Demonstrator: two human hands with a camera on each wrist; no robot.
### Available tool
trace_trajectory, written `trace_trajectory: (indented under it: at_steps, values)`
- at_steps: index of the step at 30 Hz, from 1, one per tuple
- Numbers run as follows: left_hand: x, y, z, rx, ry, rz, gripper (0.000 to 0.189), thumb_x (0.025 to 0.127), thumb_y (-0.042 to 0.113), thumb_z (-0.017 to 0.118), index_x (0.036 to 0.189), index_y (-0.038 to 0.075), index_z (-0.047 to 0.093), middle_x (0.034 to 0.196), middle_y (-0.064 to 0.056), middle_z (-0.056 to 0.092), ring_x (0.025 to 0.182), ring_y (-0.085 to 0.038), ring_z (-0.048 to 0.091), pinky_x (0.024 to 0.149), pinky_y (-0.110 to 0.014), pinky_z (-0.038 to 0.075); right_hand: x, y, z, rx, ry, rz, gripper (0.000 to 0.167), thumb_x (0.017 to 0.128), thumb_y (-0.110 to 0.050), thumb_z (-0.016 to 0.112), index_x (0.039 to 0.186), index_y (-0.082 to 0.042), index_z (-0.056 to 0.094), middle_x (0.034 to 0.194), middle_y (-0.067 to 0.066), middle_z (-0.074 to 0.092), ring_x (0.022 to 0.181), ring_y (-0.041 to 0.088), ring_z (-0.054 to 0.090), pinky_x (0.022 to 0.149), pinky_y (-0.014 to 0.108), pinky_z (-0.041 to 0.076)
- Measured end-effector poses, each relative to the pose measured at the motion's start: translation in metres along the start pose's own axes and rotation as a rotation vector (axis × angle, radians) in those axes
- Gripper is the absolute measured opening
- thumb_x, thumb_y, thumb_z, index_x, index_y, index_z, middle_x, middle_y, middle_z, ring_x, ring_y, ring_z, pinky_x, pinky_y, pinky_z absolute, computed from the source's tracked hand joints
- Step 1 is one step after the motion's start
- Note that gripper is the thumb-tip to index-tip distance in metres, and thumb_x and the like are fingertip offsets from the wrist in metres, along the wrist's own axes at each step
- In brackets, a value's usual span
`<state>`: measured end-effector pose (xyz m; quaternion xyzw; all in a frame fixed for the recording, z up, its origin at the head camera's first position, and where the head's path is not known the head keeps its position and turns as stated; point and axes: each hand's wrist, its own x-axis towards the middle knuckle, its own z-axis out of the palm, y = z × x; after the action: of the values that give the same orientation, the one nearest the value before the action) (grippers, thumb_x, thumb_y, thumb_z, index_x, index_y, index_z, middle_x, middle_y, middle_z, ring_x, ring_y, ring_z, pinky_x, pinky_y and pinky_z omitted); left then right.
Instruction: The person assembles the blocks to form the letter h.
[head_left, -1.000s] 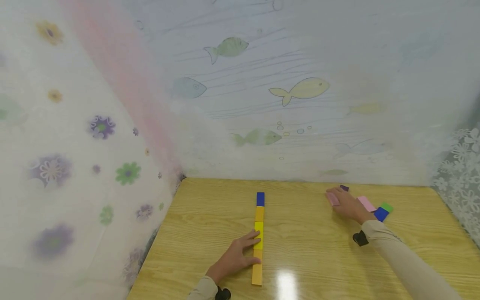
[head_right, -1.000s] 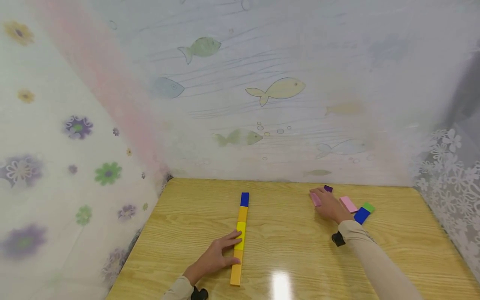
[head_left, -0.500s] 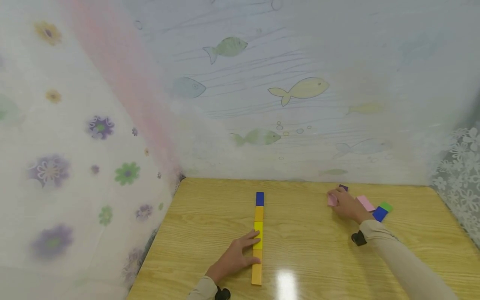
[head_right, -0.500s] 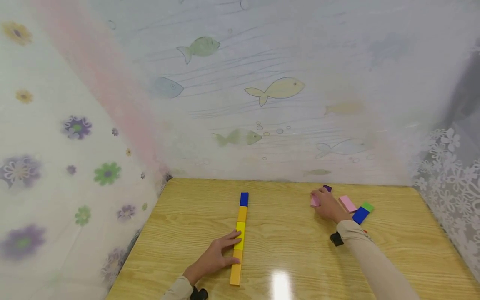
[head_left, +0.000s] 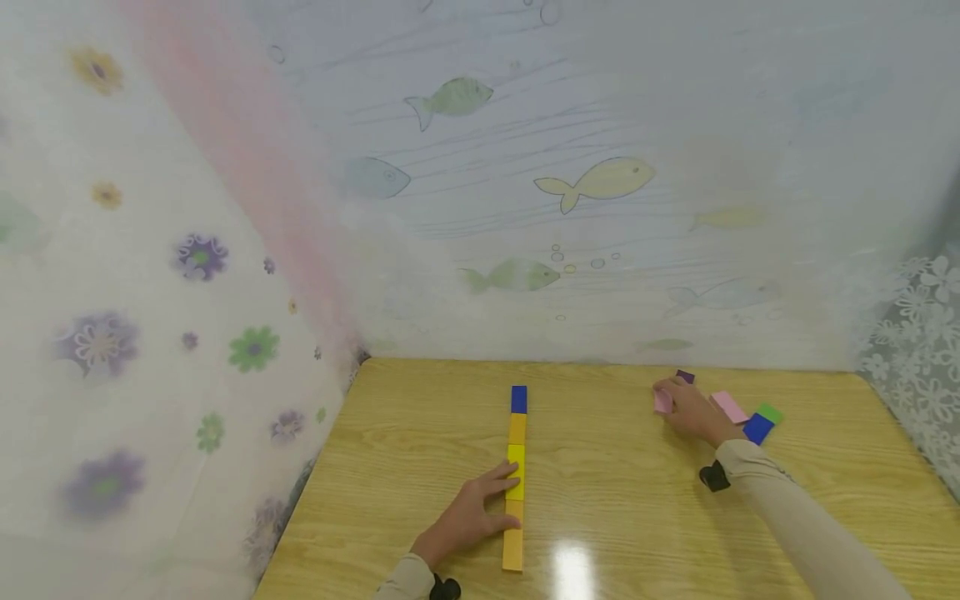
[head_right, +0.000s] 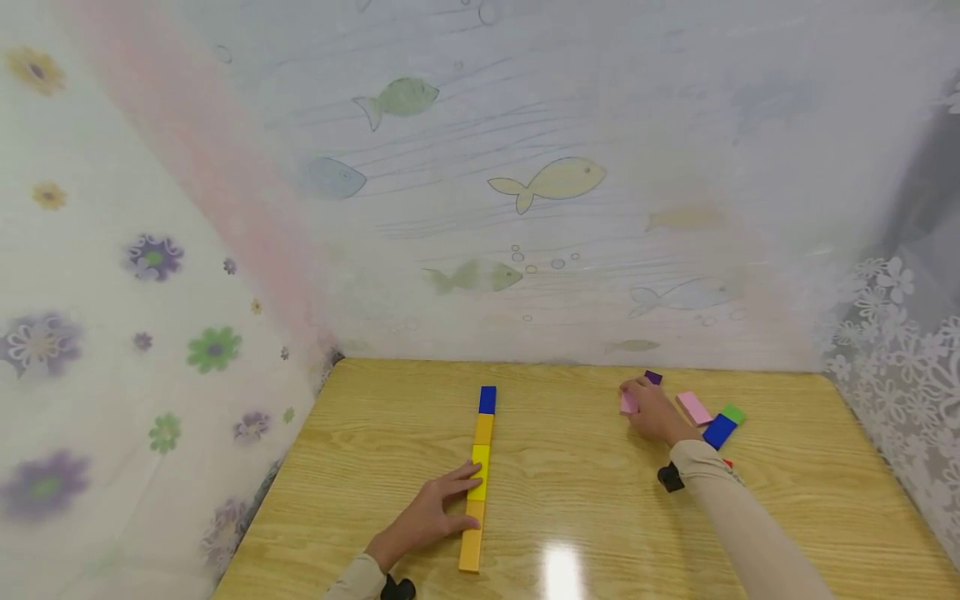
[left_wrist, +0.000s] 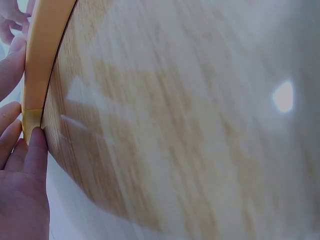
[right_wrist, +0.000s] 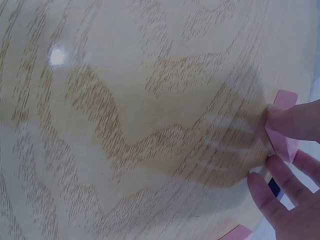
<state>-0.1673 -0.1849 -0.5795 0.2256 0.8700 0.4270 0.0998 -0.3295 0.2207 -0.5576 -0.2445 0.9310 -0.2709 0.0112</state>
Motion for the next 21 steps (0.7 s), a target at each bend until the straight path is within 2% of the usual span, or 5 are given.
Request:
trace_trajectory:
  at_steps: [14, 21]
  values:
    - [-0.0011, -0.0019, 0.0001, -0.005, 0.011, 0.029, 0.063, 0.082, 0.036, 0.073, 0.132, 0.003, 0.054, 0.148, -0.003, 0.037, 0.139, -0.025, 0.028, 0.11, -0.043, 0.028, -0.0033, -0.0051, -0.0056, 0.009, 0.005, 0.04, 0.042, 0.085, -0.008, 0.068, 0.12, 0.01, 0.054, 0.118, 0.033, 0.051, 0.104, 0.047, 0.054, 0.084, 0.057, 0.046]
    - [0.0002, -0.0018, -0.0001, -0.035, -0.013, 0.003, 0.063, 0.082, 0.034, 0.073, 0.134, 0.005, 0.053, 0.149, -0.002, 0.035, 0.14, -0.023, 0.025, 0.111, -0.044, 0.026, -0.0057, -0.0039, -0.0065, 0.005, -0.013, 0.058, 0.041, 0.085, -0.009, 0.068, 0.12, 0.008, 0.054, 0.116, 0.03, 0.052, 0.1, 0.04, 0.056, 0.083, 0.055, 0.048]
